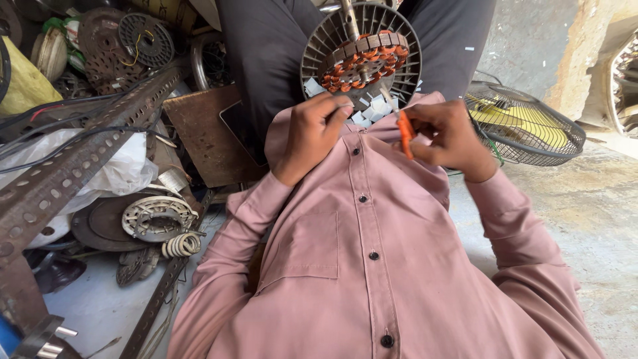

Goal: The person holds a disassembled electric motor rotor and uses a screwdriver to scrape and clean the copper windings. The person rotates the rotor to access different sections and continues scraping the surface of the windings.

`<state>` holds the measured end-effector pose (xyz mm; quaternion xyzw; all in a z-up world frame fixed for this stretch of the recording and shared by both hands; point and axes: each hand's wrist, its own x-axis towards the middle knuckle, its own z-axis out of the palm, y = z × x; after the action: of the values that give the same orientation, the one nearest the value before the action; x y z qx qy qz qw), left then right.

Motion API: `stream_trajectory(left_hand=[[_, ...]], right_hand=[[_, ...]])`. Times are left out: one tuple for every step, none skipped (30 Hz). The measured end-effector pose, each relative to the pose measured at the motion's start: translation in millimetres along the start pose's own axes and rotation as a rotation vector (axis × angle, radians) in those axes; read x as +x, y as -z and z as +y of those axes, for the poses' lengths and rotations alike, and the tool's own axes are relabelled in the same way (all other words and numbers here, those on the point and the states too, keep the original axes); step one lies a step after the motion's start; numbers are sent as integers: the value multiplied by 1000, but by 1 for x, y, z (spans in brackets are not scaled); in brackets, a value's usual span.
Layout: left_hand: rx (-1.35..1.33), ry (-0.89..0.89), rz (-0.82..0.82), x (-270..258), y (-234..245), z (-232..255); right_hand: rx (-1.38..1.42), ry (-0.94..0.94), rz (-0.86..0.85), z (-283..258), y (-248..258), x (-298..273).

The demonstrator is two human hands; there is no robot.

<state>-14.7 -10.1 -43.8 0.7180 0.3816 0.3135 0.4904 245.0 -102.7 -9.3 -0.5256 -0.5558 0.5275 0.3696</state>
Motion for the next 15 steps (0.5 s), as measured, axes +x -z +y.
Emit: stream_trajectory(left_hand=[[-219,143,26,-1,-1,6],[-275,174,41,-1,-3,10],[-332,206,57,-1,-6,14],[-388,234,74,0,-7,17],[-437,266,77,0,-8,20],[-491,298,77,1,-10,22],[-544,330,77,2,-12,24],[-552,323,71,3,-12,24],[-559,316,64,5,-12,24],[-567,311,59,6,-12,23],[-567,302,32,7,-11,22],[-565,295,8,8,-9,21],[-563,287,-17,9,-8,20],[-595,298,-32,10,-7,19],[-628,310,-47,12,-6,19]], right_hand=[[-5,-28,11,-2,-6,1],[-7,-56,16,-4,-15,1],[-9,-84,21,-6,-24,2],[14,-101,21,-8,-32,3],[37,-118,22,-11,-39,4],[57,-139,25,-12,-44,3],[57,-155,31,-13,-47,3],[57,-172,38,-13,-49,3],[56,-188,45,-13,-49,4],[34,-135,38,-12,-47,4],[12,-82,30,-11,-45,4],[-8,-28,20,-10,-44,5],[-6,-38,14,-10,-43,5],[-6,-49,9,-9,-43,4],[-5,-59,5,-9,-42,5]])
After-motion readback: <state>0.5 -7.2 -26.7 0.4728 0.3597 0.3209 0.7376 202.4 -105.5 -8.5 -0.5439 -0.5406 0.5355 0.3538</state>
